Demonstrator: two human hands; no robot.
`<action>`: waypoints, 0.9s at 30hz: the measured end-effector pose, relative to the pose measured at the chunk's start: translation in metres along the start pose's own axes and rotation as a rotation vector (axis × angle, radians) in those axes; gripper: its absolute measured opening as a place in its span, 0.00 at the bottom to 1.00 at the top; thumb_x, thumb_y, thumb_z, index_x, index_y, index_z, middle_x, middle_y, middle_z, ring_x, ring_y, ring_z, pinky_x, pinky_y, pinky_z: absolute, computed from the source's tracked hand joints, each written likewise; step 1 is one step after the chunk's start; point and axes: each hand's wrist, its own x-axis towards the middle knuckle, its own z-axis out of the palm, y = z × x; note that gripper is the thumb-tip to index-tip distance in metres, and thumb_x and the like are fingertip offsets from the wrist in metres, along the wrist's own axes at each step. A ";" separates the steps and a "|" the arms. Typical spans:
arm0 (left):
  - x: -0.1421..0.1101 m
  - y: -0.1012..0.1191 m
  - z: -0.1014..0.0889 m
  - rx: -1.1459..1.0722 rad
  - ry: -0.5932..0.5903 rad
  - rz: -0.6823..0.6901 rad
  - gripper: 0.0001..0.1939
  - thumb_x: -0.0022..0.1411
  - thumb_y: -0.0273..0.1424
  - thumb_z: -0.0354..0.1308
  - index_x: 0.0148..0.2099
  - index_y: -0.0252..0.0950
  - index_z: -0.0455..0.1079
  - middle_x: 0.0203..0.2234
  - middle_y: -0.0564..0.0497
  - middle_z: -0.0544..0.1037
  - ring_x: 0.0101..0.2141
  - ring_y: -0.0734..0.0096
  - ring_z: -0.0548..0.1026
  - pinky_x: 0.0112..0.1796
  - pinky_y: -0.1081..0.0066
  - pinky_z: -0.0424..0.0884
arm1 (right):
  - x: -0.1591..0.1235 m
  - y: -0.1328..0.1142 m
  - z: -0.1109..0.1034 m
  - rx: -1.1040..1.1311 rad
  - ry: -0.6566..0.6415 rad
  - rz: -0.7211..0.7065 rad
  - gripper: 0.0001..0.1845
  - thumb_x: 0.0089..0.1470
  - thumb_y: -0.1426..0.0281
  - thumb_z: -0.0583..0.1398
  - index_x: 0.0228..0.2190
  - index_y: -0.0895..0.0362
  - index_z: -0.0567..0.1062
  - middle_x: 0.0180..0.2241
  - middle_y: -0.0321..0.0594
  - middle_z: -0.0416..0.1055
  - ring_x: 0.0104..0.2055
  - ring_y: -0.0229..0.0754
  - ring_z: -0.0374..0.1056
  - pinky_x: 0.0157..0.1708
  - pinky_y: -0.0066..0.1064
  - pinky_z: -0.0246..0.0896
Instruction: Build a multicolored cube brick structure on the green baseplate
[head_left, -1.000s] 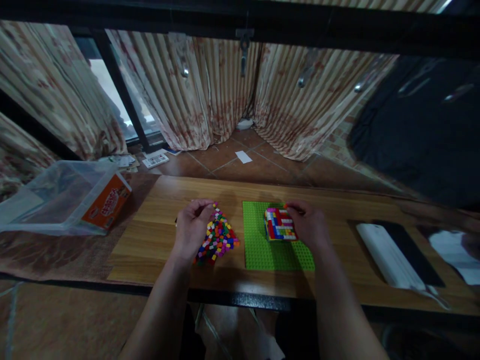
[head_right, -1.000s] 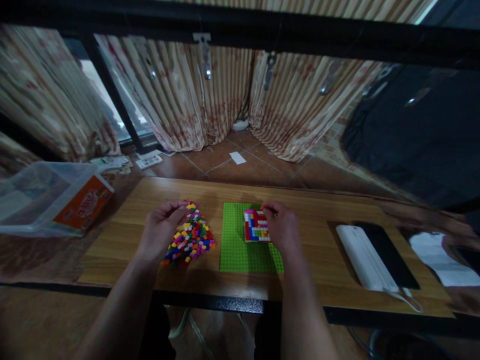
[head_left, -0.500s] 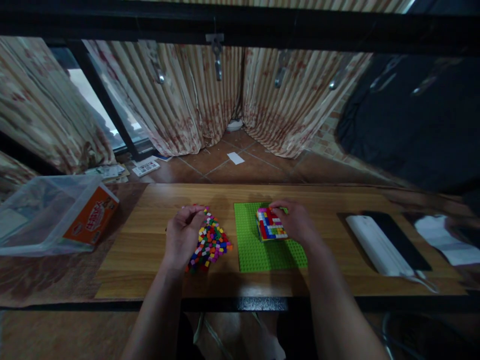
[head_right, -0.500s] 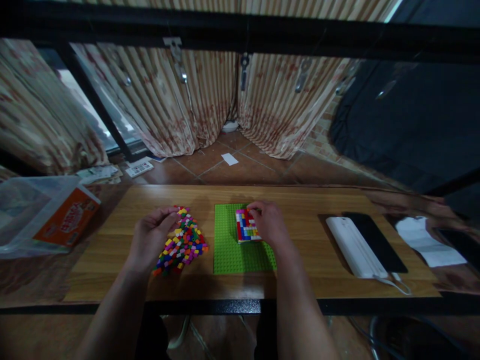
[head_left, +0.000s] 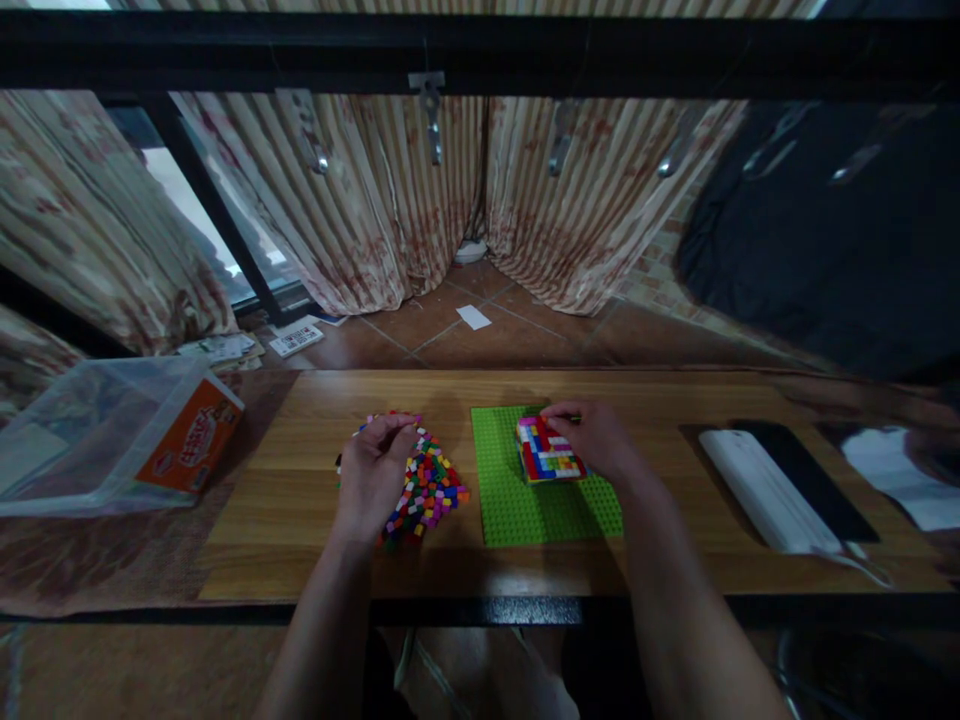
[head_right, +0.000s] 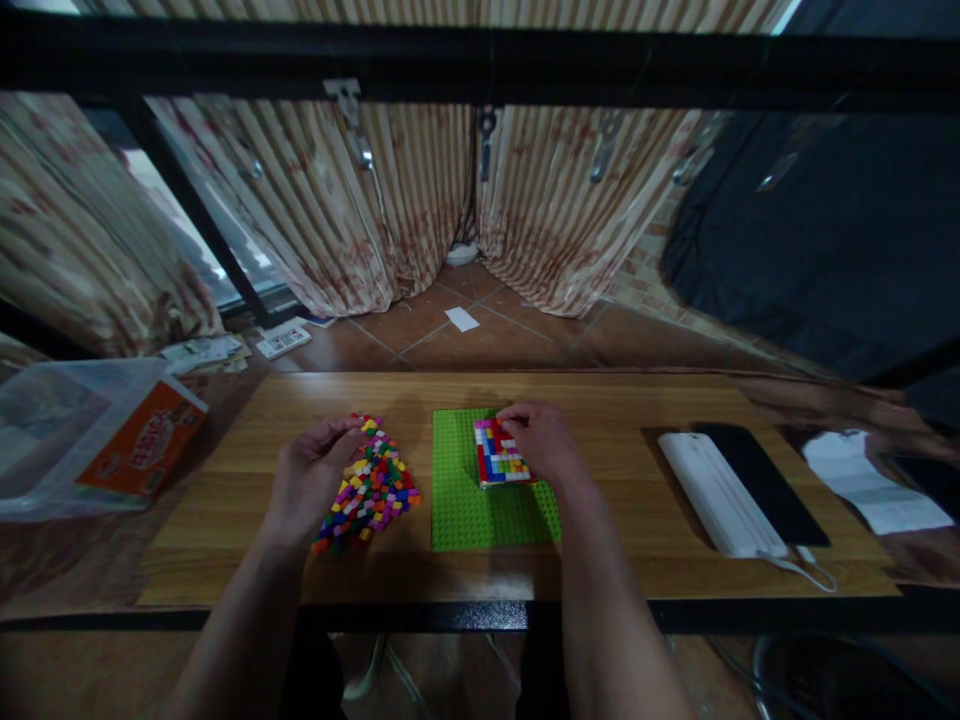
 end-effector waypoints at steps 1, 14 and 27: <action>0.000 0.000 0.000 -0.002 -0.001 -0.003 0.13 0.54 0.35 0.61 0.39 0.33 0.78 0.35 0.49 0.81 0.36 0.66 0.76 0.38 0.71 0.69 | 0.001 0.000 -0.001 -0.010 -0.017 -0.011 0.10 0.50 0.75 0.60 0.29 0.54 0.82 0.32 0.40 0.80 0.35 0.44 0.75 0.39 0.36 0.67; -0.001 0.002 0.005 0.020 -0.016 -0.004 0.12 0.55 0.34 0.59 0.40 0.32 0.76 0.35 0.48 0.81 0.37 0.67 0.76 0.41 0.70 0.69 | 0.009 0.009 -0.005 0.026 -0.134 -0.088 0.11 0.49 0.75 0.59 0.29 0.55 0.82 0.31 0.40 0.80 0.32 0.43 0.74 0.36 0.36 0.68; 0.016 -0.007 -0.026 0.063 0.152 0.037 0.11 0.55 0.33 0.59 0.38 0.32 0.76 0.27 0.51 0.79 0.28 0.71 0.75 0.30 0.75 0.68 | -0.003 -0.004 -0.007 0.369 0.443 -0.232 0.10 0.52 0.63 0.62 0.33 0.55 0.80 0.33 0.40 0.80 0.37 0.43 0.75 0.41 0.38 0.71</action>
